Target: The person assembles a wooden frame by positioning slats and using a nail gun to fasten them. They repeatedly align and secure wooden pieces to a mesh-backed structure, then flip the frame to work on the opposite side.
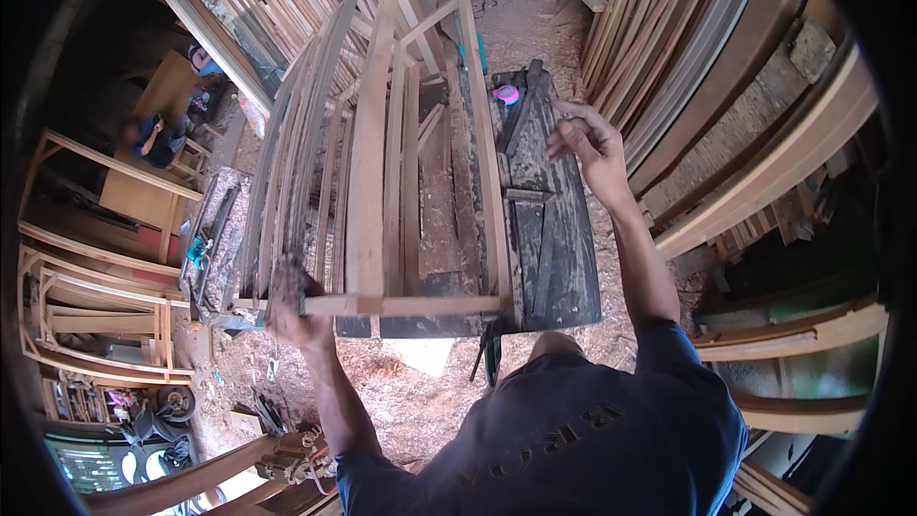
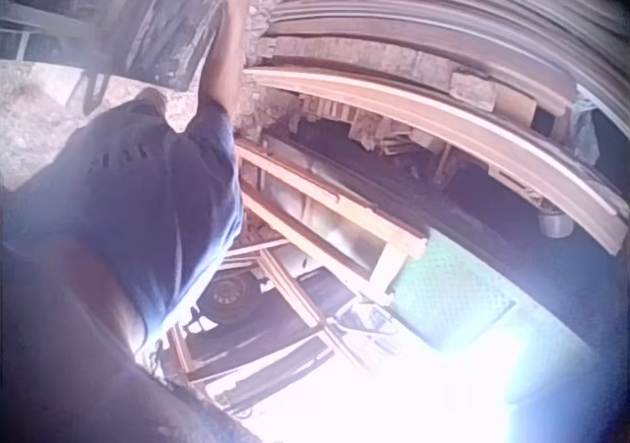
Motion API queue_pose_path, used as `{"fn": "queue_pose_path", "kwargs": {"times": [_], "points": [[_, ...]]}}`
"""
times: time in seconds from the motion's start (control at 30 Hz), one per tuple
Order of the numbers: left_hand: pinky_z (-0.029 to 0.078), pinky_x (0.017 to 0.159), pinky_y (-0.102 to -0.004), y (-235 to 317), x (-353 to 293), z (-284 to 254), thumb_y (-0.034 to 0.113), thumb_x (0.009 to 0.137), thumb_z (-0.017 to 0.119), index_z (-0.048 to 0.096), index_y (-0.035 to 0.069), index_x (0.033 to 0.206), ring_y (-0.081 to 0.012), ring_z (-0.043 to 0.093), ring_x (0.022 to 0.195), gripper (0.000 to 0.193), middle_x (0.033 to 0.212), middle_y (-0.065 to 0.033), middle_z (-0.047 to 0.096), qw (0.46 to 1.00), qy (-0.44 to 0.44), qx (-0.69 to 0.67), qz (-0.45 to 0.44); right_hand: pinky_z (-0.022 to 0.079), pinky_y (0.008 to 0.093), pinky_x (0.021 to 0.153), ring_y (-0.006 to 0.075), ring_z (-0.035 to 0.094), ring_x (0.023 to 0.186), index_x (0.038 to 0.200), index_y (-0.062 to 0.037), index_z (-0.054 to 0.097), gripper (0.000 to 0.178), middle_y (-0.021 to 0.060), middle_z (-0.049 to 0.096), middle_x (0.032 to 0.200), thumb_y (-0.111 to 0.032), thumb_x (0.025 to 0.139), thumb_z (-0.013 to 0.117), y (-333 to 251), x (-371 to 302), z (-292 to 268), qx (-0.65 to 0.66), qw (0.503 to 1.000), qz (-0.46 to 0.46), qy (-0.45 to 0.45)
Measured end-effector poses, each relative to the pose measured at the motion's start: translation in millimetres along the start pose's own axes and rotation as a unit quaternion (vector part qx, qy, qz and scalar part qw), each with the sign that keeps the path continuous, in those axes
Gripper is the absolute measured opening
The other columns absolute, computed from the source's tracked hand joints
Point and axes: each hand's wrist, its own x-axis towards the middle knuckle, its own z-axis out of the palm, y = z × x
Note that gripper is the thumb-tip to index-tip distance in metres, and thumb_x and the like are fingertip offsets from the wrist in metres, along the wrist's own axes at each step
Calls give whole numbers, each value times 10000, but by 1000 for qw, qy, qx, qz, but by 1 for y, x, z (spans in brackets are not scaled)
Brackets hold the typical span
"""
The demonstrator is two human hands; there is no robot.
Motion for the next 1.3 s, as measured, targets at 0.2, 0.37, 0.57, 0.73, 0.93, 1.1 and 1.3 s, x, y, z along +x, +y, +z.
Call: {"fn": "queue_pose_path", "kwargs": {"times": [0.2, 0.37, 0.57, 0.73, 0.93, 1.1, 1.3], "points": [[644, 787, -442, -7, -23, -19, 111, 899, 729, 665, -80, 1016, -343, 758, 874, 232, 999, -245, 738, 998, -4, 29, -52, 550, 475, 884, 407, 671, 983, 1293, -71, 615, 425, 196, 697, 1043, -154, 879, 666, 246, 67, -17, -415, 896, 0, -161], [643, 793, -443, -2, -29, -29, 106, 903, 723, 667, -74, 1016, -343, 756, 885, 220, 1006, -240, 738, 996, -13, 69, -61, 550, 434, 918, 367, 649, 1088, 1231, -51, 637, 429, 196, 674, 1083, -82, 805, 679, 375, 166, 92, -462, 787, -214, -349], [642, 801, -444, 5, -28, -41, 101, 908, 717, 669, -67, 1016, -343, 754, 898, 205, 1014, -234, 739, 992, -30, 107, -66, 471, 487, 1003, 334, 615, 1130, 1214, -87, 629, 372, 155, 642, 1186, -165, 852, 659, 456, 242, 196, -149, 927, -179, -295], [641, 807, -444, 1, -27, -46, 96, 912, 711, 670, -61, 1016, -344, 752, 909, 193, 1021, -229, 739, 991, -47, 107, -68, 448, 474, 1031, 317, 597, 1158, 1209, -98, 629, 380, 137, 635, 1204, -184, 841, 672, 452, 269, 209, -392, 796, -247, -389], [640, 814, -445, 7, -23, -57, 91, 917, 705, 673, -54, 1016, -344, 750, 922, 178, 1029, -224, 740, 988, -63, 122, -73, 421, 457, 1065, 296, 576, 1191, 1203, -111, 630, 391, 116, 627, 1225, -206, 827, 687, 431, 283, 219, -459, 667, -301, -502], [639, 821, -446, 13, -22, -66, 87, 922, 699, 674, -48, 1016, -345, 749, 933, 166, 1036, -219, 740, 986, -68, 128, -81, 398, 443, 1094, 279, 559, 1219, 1198, -122, 631, 401, 99, 620, 1243, -224, 816, 699, 421, 284, 228, -490, 573, -342, -561], [638, 828, -446, 19, -26, -68, 81, 927, 692, 676, -41, 1017, -345, 747, 946, 152, 1044, -213, 741, 986, -66, 129, -83, 371, 427, 1128, 258, 538, 1253, 1192, -135, 631, 413, 77, 612, 1264, -246, 803, 714, 410, 280, 214, -501, 525, -369, -580]]}}
